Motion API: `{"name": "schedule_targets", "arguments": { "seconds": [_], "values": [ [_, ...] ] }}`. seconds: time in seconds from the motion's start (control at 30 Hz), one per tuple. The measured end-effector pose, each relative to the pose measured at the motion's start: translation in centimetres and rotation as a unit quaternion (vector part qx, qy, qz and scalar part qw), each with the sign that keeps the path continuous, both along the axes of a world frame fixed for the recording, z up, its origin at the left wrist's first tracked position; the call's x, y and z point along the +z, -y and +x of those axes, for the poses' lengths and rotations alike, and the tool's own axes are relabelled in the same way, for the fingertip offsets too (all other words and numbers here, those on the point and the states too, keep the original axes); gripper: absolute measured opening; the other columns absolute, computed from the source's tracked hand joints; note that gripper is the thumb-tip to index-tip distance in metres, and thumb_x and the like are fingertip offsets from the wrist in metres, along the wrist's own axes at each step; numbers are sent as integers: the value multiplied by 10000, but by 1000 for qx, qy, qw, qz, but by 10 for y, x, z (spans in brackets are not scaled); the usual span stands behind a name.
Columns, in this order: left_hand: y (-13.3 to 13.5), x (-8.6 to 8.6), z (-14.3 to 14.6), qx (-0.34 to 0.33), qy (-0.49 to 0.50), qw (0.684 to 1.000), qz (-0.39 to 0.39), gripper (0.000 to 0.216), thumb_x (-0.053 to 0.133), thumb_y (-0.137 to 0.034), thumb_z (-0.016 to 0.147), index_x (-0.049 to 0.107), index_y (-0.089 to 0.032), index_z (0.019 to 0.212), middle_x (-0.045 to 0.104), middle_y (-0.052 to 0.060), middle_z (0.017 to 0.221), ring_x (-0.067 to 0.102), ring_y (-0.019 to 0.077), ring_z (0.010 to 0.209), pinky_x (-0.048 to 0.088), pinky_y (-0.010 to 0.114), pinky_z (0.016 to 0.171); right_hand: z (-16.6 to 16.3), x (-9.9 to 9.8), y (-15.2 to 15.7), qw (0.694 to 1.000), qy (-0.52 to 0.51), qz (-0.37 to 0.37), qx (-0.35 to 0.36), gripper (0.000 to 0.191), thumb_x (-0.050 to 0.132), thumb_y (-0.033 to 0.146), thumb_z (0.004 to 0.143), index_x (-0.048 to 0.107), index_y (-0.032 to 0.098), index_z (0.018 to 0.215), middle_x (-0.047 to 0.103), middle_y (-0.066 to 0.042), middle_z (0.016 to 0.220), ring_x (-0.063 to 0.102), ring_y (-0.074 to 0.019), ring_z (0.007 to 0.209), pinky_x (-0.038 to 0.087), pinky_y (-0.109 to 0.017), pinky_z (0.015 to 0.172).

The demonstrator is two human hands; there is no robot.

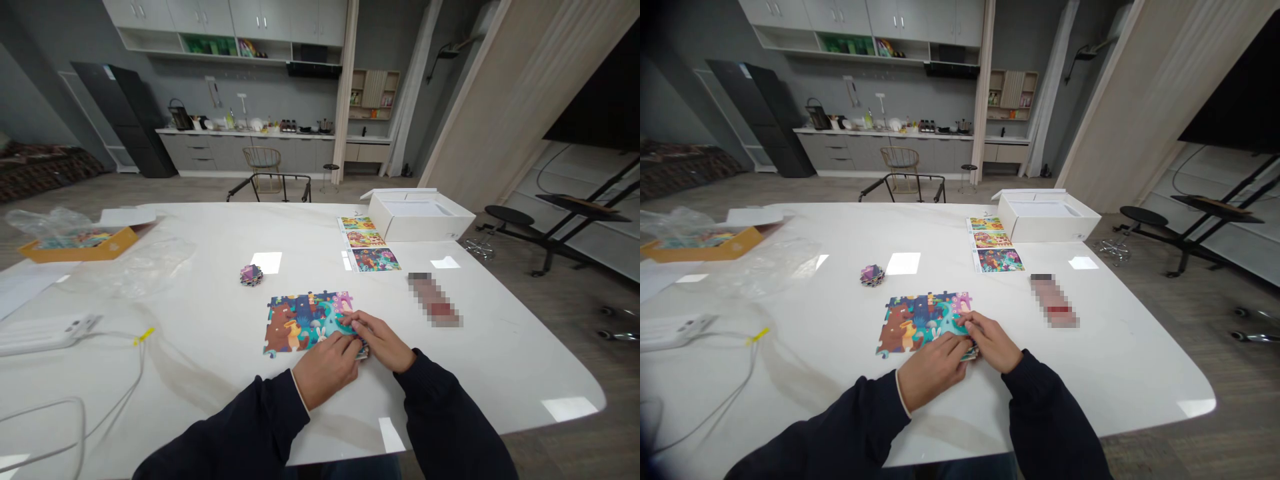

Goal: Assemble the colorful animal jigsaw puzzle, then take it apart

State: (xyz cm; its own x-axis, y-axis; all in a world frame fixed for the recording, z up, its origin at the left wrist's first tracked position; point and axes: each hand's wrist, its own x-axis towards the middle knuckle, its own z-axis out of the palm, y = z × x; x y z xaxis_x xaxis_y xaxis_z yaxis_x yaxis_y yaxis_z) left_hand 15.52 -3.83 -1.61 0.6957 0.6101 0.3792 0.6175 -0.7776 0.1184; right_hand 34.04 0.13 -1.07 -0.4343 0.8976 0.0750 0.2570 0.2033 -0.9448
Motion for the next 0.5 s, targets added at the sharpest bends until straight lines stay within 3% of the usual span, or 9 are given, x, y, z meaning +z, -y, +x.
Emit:
{"name": "schedule_targets", "arguments": {
  "seconds": [0.1, 0.27, 0.37, 0.5],
  "values": [
    [-3, -5, 3, 39, 4, 999, 10, 238, 529, -85, 947, 572, -131, 1176, 709, 93, 1002, 694, 253, 944, 610, 368, 817, -2, 1, 1, 1000, 12, 3, -8, 469, 438, 581, 1030, 717, 215, 1121, 717, -112, 1242, 647, -289, 1190, 416, -496, 1140],
    [-6, -3, -3, 34, 58, 998, 9, 256, 515, -85, 958, 578, -160, 1195, 717, 85, 996, 709, 247, 973, 631, 366, 809, -3, -1, -1, 1000, 13, 0, -22, 566, 405, 654, 1017, 736, 211, 1138, 735, -105, 1202, 660, -290, 1138, 425, -495, 1132],
    [-9, 5, -15, 36, 155, 987, 13, 275, 515, -126, 990, 566, -188, 1254, 731, 78, 1051, 710, 230, 1019, 627, 361, 864, -2, 4, 0, 999, -8, -2, -31, 581, 396, 661, 1017, 739, 210, 1145, 736, -100, 1200, 660, -294, 1134, 416, -500, 1139],
    [-15, 18, -30, 55, 237, 969, 50, 256, 510, -118, 1001, 585, -198, 1232, 740, 83, 1085, 711, 211, 1055, 610, 343, 927, -9, 17, 3, 985, -119, 37, -115, 470, 471, 602, 1018, 691, 233, 1208, 681, -90, 1327, 565, -278, 1315, 356, -462, 1195]
  ]
}}
